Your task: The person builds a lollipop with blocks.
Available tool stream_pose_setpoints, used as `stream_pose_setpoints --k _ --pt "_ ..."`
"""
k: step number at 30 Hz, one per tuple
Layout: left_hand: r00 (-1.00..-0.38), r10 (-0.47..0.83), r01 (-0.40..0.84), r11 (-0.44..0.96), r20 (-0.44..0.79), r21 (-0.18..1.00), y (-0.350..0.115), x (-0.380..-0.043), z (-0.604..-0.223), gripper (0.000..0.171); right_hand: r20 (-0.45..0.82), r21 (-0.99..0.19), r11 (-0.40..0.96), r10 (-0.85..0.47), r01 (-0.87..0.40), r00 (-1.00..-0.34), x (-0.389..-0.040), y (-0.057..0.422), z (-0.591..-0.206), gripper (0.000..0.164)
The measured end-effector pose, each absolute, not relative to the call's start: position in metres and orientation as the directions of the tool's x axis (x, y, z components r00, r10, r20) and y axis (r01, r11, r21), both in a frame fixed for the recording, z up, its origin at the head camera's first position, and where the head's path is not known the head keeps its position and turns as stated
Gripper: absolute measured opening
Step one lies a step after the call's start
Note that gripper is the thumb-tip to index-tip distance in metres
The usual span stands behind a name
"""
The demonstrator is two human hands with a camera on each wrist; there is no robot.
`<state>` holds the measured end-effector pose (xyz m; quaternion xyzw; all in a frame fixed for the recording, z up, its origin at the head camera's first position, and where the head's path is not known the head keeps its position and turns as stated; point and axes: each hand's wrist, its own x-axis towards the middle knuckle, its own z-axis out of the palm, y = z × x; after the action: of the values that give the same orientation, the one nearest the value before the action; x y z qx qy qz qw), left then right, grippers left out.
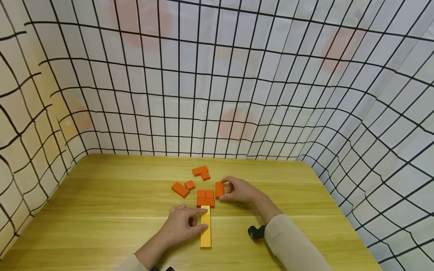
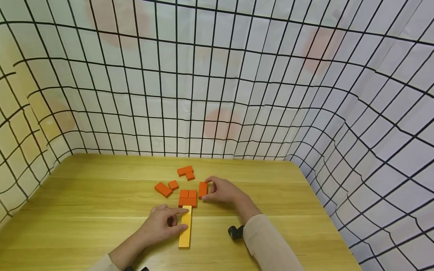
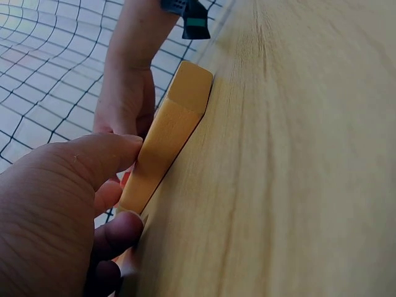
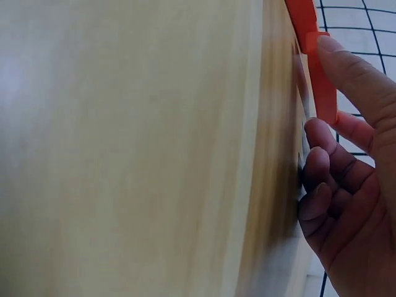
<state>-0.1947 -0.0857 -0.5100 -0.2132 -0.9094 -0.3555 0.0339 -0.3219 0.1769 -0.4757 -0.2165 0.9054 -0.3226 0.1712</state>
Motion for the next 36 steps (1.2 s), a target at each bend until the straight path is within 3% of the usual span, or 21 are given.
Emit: stream_pose_setpoints --k 13,36 --pt "-0.909 0.356 0.409 0.655 0.217 0.635 -0.085 -0.1937 -0.5081 0.044 -0.184 -0.605 0.751 -0.457 -0.267 -0.87 -0.3188 0.1693 -0.478 0.063" --pt "-0.909 0.36 0.406 0.663 0.208 0.629 -0.0857 -0.1938 -0.5089 0.044 -0.197 -0.629 0.736 -0.461 -0.249 -0.865 -0.3211 0.168 -0.4787 0.059"
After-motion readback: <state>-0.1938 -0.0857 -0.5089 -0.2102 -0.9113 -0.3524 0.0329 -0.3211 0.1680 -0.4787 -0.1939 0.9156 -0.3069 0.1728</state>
